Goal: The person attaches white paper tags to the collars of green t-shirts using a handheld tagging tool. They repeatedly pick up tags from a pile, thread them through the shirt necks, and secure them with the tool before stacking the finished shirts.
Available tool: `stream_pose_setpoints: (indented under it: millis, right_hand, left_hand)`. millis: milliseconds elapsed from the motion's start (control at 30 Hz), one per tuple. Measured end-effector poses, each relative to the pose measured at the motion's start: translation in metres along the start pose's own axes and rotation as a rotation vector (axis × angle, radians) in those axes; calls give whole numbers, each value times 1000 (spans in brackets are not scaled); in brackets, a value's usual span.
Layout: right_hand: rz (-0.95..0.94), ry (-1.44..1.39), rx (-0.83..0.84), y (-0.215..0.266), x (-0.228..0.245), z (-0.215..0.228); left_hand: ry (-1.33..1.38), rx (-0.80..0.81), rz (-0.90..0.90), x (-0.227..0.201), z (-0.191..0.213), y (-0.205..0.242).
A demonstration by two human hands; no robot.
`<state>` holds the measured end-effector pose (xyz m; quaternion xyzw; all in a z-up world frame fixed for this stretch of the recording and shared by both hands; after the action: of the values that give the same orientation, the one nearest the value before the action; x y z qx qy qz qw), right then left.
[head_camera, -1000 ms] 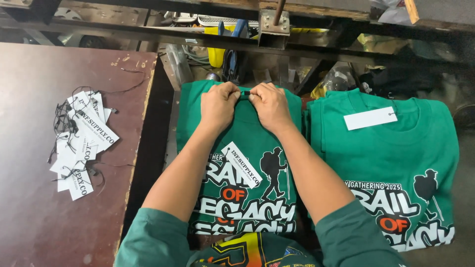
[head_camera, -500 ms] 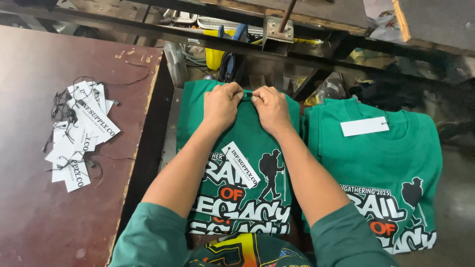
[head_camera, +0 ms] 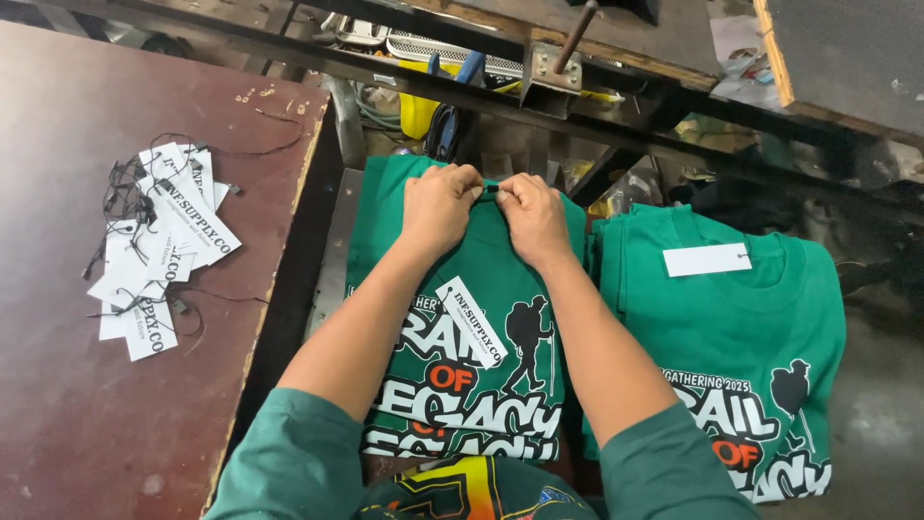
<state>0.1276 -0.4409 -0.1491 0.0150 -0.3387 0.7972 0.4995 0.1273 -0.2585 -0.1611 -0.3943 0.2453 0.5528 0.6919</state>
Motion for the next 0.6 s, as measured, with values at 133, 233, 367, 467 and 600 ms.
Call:
stream_pose_setpoints:
  millis: [133,233,367,467,600]
  right_hand:
    - [9,2,-11,-1,3,2]
    - [5,-16,-24,0,6,5]
    - [3,-34,-41,-1,9,6]
    - [17,-38,-46,-1,10,6]
    - [31,-50,-45,-1,11,8]
  left_hand:
    - [-13,2,0,0,1,0]
    - [26,14,10,-1,4,1]
    - [21,26,11,1,4,0]
    - [13,32,10,1,3,0]
    - [-15,43,-2,4,1,-1]
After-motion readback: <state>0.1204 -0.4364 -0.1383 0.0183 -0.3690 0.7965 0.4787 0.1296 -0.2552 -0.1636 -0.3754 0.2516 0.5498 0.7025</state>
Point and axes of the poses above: each hand's wrist, its own y-axis away from the middle knuckle, its own z-axis out of the back of the hand, x = y × z, the point moved 2 cm from there along -y, towards the middle knuckle, and after that the axes turned 10 degrees about y, right-handed, at the moved point
